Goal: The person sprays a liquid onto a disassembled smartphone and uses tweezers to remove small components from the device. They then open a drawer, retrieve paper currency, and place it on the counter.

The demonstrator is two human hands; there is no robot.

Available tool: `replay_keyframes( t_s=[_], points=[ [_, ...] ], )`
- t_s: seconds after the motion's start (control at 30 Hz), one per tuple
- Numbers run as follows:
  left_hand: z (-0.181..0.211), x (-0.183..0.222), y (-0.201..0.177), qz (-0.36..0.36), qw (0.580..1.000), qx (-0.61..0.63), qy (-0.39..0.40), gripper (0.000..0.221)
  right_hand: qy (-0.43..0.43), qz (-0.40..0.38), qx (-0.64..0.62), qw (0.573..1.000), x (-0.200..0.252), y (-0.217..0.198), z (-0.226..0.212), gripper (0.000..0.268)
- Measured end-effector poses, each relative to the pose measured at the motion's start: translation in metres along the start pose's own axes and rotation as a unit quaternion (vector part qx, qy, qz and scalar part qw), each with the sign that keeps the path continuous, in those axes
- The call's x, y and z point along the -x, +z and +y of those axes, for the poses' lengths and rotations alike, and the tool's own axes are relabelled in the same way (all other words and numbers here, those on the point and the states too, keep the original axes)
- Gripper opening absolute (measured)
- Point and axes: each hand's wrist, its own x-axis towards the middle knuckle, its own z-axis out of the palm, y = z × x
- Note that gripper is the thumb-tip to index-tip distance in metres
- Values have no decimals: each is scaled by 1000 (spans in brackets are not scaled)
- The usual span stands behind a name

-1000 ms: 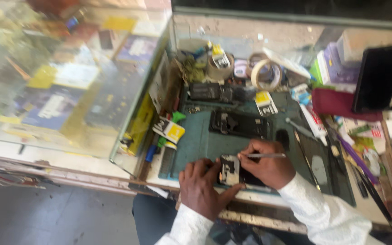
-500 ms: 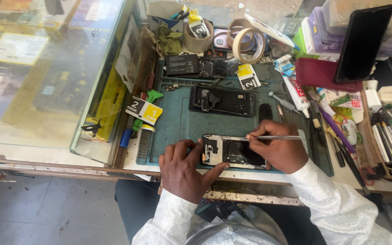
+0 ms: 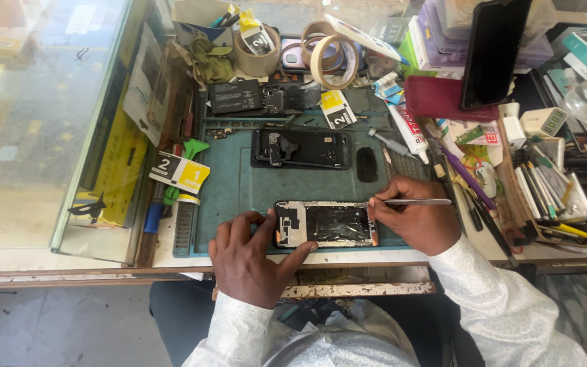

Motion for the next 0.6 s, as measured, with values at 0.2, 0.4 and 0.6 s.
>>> replay_keyframes(
  t_s=[0.2, 0.4, 0.6],
  points=[
    [1, 0, 1, 0, 1000, -9, -8, 74, -8, 31, 9, 999, 5, -12, 3, 18],
    [2, 3, 7, 16, 1000, -14, -23, 73, 34, 8, 281, 959, 16, -39, -5, 41],
    [2, 5, 13, 26, 999, -29, -12, 74, 100, -44, 409, 906, 14, -22, -5, 58]
  ],
)
